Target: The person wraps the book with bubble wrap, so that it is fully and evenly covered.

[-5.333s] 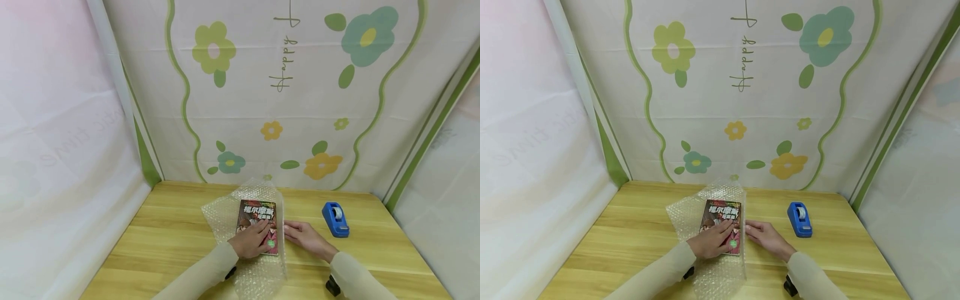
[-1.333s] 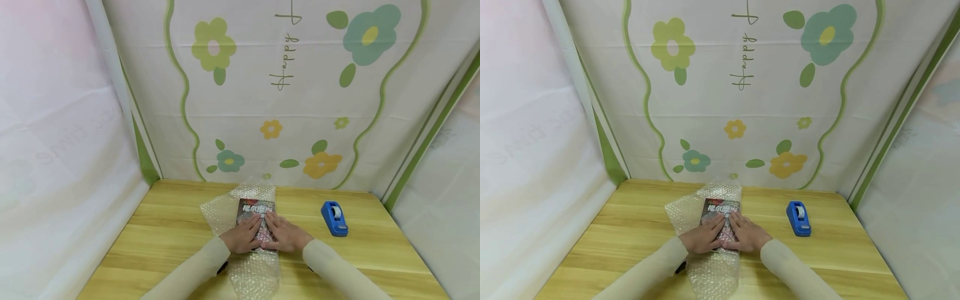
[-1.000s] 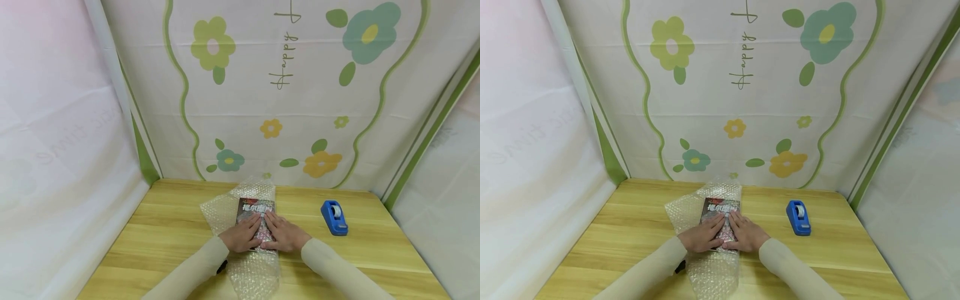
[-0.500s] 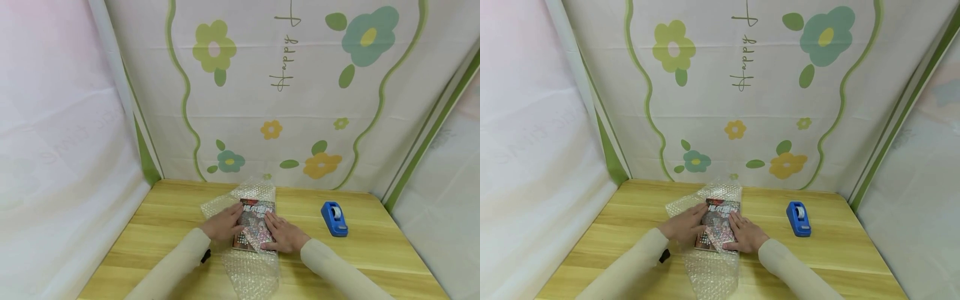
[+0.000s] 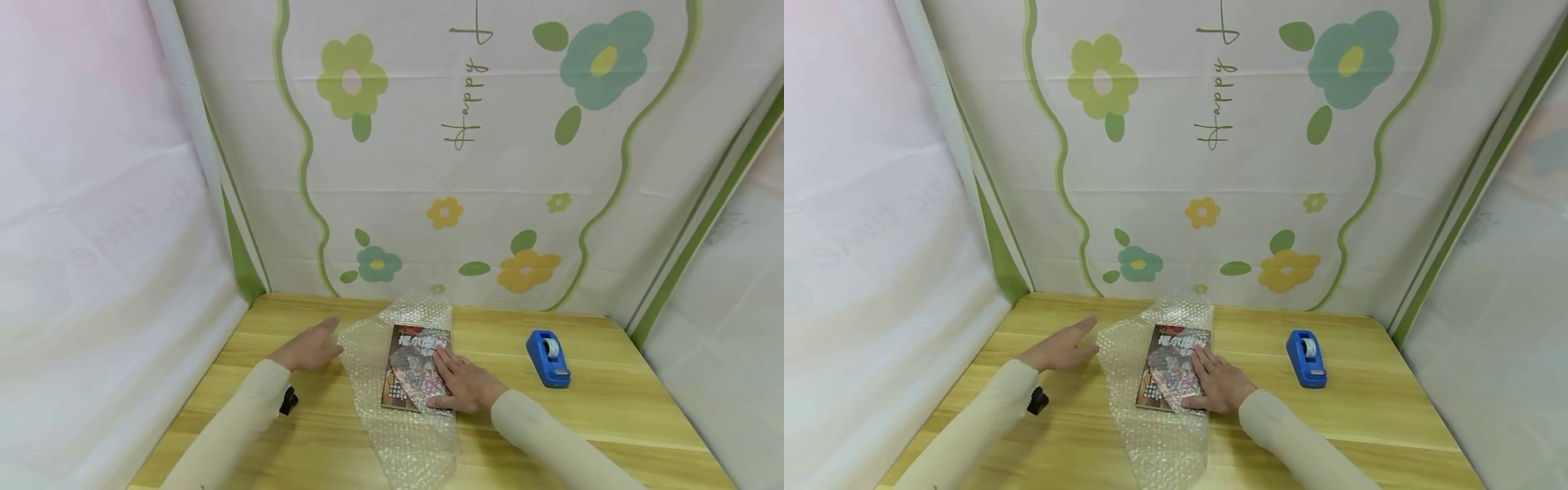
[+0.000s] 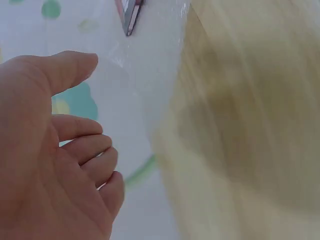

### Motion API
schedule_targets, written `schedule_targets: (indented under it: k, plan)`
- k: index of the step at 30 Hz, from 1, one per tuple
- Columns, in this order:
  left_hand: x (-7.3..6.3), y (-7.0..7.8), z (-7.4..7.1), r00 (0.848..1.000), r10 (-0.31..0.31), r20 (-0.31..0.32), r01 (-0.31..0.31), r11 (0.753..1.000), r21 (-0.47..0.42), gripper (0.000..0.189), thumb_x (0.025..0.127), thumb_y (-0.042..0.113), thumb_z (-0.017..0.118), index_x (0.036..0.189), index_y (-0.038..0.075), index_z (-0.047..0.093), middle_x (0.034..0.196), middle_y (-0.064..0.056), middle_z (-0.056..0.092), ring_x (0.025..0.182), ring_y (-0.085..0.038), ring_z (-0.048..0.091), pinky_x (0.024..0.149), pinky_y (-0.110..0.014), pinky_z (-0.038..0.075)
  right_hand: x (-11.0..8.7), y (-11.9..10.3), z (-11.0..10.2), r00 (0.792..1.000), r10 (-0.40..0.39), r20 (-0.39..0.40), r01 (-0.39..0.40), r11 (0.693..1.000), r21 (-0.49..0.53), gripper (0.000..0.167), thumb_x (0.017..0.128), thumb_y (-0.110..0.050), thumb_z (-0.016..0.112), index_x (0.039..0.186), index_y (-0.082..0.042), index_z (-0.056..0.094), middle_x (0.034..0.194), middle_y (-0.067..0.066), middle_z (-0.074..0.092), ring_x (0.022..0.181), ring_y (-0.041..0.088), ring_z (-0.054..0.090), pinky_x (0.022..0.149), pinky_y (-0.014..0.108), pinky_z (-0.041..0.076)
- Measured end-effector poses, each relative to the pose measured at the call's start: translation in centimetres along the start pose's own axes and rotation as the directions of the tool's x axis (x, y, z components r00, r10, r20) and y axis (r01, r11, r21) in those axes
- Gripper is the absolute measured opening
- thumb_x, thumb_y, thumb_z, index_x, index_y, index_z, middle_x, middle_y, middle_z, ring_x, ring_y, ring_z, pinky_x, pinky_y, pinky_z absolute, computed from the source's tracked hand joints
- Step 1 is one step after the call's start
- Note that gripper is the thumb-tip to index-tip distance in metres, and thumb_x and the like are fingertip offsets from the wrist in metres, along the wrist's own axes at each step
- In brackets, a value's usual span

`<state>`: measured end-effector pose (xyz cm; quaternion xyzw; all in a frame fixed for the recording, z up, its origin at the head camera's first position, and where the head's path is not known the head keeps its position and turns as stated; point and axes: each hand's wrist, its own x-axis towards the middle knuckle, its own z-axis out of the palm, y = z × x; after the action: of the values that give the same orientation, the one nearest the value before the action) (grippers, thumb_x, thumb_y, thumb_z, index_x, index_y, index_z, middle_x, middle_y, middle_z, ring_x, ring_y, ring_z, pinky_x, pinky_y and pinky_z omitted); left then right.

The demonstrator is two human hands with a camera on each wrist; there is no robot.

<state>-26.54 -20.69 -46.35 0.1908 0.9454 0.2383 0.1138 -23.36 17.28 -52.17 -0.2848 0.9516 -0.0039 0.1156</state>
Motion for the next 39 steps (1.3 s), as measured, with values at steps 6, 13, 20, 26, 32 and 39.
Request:
schedule_targets:
  k: [6, 13, 20, 26, 32, 39]
  plan:
    - [-0.2, -2.6, 0.7, 0.994, -0.106, 0.019, 0.107, 0.956, -0.274, 0.074, 0.11, 0.034, 0.055, 0.165, -0.006, 0.025, 0.172, -0.029, 0.023, 0.159, -0.052, 0.023, 0.128, -0.066, 0.024, 0.0, 0.1, 0.2, 1.0, 0.0, 0.002, 0.0, 1.0, 0.0, 0.105, 0.099, -0.077, 0.047, 0.168, -0.002, 0.021, 0.177, 0.018, 0.018, 0.165, 0.035, 0.02, 0.132, 0.049, 0.028]
    - [0.4, -4.2, 1.5, 0.987, -0.158, 0.031, 0.147, 0.804, -0.577, 0.071, 0.113, 0.037, 0.049, 0.166, -0.004, 0.023, 0.173, -0.027, 0.023, 0.159, -0.049, 0.025, 0.128, -0.063, 0.029, 0.1, 0.1, 0.3, 1.0, -0.005, 0.0, 0.005, 1.0, 0.004, 0.106, 0.099, -0.077, 0.047, 0.169, -0.002, 0.02, 0.178, 0.018, 0.016, 0.165, 0.034, 0.019, 0.131, 0.05, 0.029]
    - [1.5, -5.9, 2.6, 0.994, -0.104, 0.043, 0.089, 0.496, -0.864, 0.064, 0.117, 0.022, 0.036, 0.164, -0.013, 0.011, 0.173, -0.032, 0.014, 0.162, -0.046, 0.014, 0.132, -0.055, 0.018, 0.1, 0.0, 0.2, 1.0, -0.003, -0.002, 0.003, 1.0, 0.0, 0.106, 0.099, -0.078, 0.046, 0.169, -0.003, 0.02, 0.178, 0.018, 0.016, 0.165, 0.034, 0.019, 0.131, 0.049, 0.029]
    - [1.9, -6.3, 3.4, 0.991, -0.128, 0.049, 0.09, 0.335, -0.938, 0.063, 0.116, 0.02, 0.036, 0.163, -0.014, 0.011, 0.171, -0.034, 0.018, 0.161, -0.046, 0.023, 0.132, -0.05, 0.023, 0.1, 0.0, 0.2, 1.0, 0.0, -0.001, 0.0, 1.0, -0.016, 0.106, 0.099, -0.08, 0.043, 0.169, -0.004, 0.019, 0.178, 0.016, 0.015, 0.165, 0.033, 0.018, 0.132, 0.048, 0.029]
    - [2.1, -6.0, 3.9, 0.993, -0.108, 0.053, 0.087, 0.341, -0.936, 0.059, 0.115, 0.022, 0.044, 0.159, -0.015, 0.028, 0.164, -0.031, 0.038, 0.149, -0.034, 0.049, 0.126, -0.042, 0.038, 0.1, 0.1, 0.3, 1.0, 0.004, -0.005, -0.004, 1.0, -0.007, 0.107, 0.098, -0.08, 0.044, 0.169, -0.004, 0.019, 0.178, 0.016, 0.015, 0.166, 0.033, 0.018, 0.132, 0.048, 0.029]
    - [2.5, -5.2, 4.8, 0.994, -0.079, 0.071, 0.092, 0.313, -0.945, 0.052, 0.113, 0.015, 0.049, 0.155, -0.015, 0.037, 0.147, -0.021, 0.061, 0.13, -0.02, 0.066, 0.115, -0.033, 0.051, 0.0, 0.2, 0.4, 1.0, 0.005, -0.005, -0.005, 1.0, -0.007, 0.107, 0.098, -0.08, 0.043, 0.169, -0.004, 0.019, 0.178, 0.017, 0.015, 0.165, 0.033, 0.018, 0.131, 0.049, 0.029]
